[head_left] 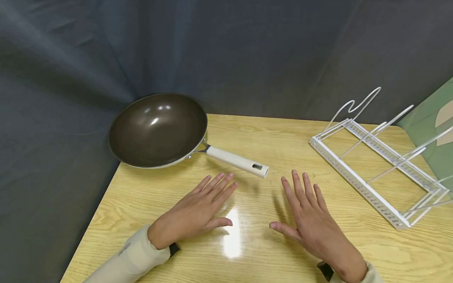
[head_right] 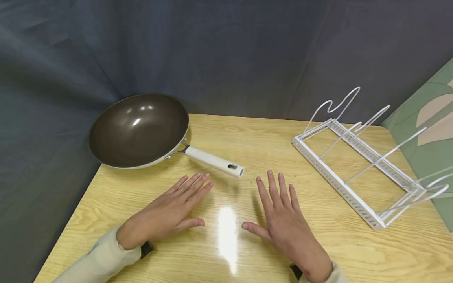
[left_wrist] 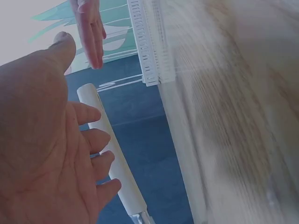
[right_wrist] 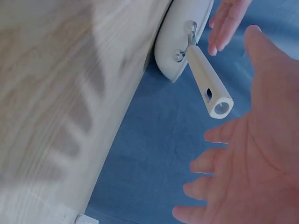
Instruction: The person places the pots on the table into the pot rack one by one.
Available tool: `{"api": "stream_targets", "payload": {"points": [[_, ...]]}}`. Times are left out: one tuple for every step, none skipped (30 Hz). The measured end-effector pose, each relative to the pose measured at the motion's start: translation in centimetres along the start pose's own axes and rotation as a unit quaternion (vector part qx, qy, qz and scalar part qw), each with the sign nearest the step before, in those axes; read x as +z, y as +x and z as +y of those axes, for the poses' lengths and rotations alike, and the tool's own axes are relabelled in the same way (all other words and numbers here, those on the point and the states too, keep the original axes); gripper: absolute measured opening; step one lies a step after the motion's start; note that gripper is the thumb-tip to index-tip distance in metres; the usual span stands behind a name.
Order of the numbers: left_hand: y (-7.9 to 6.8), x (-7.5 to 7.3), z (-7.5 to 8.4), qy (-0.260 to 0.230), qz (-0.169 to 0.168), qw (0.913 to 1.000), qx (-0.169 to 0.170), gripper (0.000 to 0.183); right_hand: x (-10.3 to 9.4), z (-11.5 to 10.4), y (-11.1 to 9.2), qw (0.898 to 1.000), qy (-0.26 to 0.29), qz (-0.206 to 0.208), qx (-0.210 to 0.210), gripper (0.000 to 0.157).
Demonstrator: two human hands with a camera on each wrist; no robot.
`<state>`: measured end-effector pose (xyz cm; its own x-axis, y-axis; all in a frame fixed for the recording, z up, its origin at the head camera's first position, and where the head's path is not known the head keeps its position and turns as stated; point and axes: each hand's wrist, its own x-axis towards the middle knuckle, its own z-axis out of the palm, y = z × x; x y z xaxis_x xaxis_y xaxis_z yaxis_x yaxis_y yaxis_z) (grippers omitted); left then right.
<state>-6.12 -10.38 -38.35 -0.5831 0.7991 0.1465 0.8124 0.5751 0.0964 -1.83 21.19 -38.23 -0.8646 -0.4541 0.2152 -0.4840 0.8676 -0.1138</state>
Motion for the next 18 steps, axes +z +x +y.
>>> {"api": "stream_targets", "payload": {"points": [[-0.1,0.1,0.0,0.000,0.002,1.0000,-0.001,0.081,0.0,0.1,0.1,1.000,0.000,0.001,0.001,0.100],[-0.1,0.1,-0.1,-0.002,0.002,1.0000,-0.002,0.081,-0.1,0.1,0.2,1.000,0.001,0.002,0.002,0.100],[-0.1,0.3,-0.1,-0.004,0.002,1.0000,-0.003,0.081,-0.1,0.1,0.3,1.000,0.002,0.003,0.003,0.100],[-0.1,0.4,-0.1,-0.007,0.000,1.0000,-0.002,0.081,-0.1,0.1,0.3,1.000,0.004,0.004,0.005,0.101],[-0.2,0.4,-0.1,-0.010,-0.002,0.9999,-0.002,0.081,-0.2,0.1,0.3,1.000,0.006,0.005,0.008,0.101],[-0.2,0.5,-0.1,-0.013,-0.004,0.9999,-0.003,0.081,-0.2,0.1,0.3,1.000,0.006,0.007,0.009,0.102],[-0.2,0.6,-0.2,-0.015,-0.006,0.9999,-0.003,0.081,-0.3,0.1,0.3,1.000,0.008,0.009,0.010,0.102],[-0.2,0.6,-0.2,-0.014,-0.008,0.9999,-0.004,0.081,-0.3,0.1,0.4,1.000,0.010,0.012,0.010,0.102],[-0.2,0.6,-0.3,-0.013,-0.008,0.9999,-0.007,0.081,-0.3,0.0,0.4,1.000,0.012,0.014,0.010,0.102],[-0.2,0.6,-0.3,-0.012,-0.007,0.9999,-0.009,0.081,-0.4,0.0,0.5,1.000,0.014,0.016,0.010,0.102],[-0.2,0.6,-0.4,-0.010,-0.005,0.9999,-0.011,0.082,-0.4,0.0,0.6,1.000,0.015,0.017,0.009,0.101],[-0.1,0.6,-0.5,-0.010,-0.003,0.9999,-0.011,0.082,-0.5,-0.1,0.6,1.000,0.017,0.018,0.007,0.101],[-0.1,0.6,-0.6,-0.009,-0.002,0.9999,-0.011,0.083,-0.5,-0.1,0.7,1.000,0.019,0.020,0.006,0.101],[0.0,0.5,-0.6,-0.009,0.000,0.9999,-0.011,0.083,-0.6,-0.1,0.8,1.000,0.019,0.020,0.005,0.100],[0.1,0.5,-0.7,-0.008,0.002,0.9999,-0.010,0.083,-0.6,-0.1,0.9,1.000,0.020,0.021,0.005,0.100],[0.2,0.5,-0.8,-0.007,0.004,0.9999,-0.008,0.083,-0.7,0.0,1.0,1.000,0.020,0.021,0.004,0.100],[0.3,0.5,-0.8,-0.007,0.005,0.9999,-0.007,0.083,-0.7,0.0,1.1,1.000,0.019,0.021,0.004,0.101],[0.4,0.5,-0.8,-0.006,0.007,0.9999,-0.007,0.083,-0.8,0.1,1.2,1.000,0.019,0.020,0.005,0.101]]}}
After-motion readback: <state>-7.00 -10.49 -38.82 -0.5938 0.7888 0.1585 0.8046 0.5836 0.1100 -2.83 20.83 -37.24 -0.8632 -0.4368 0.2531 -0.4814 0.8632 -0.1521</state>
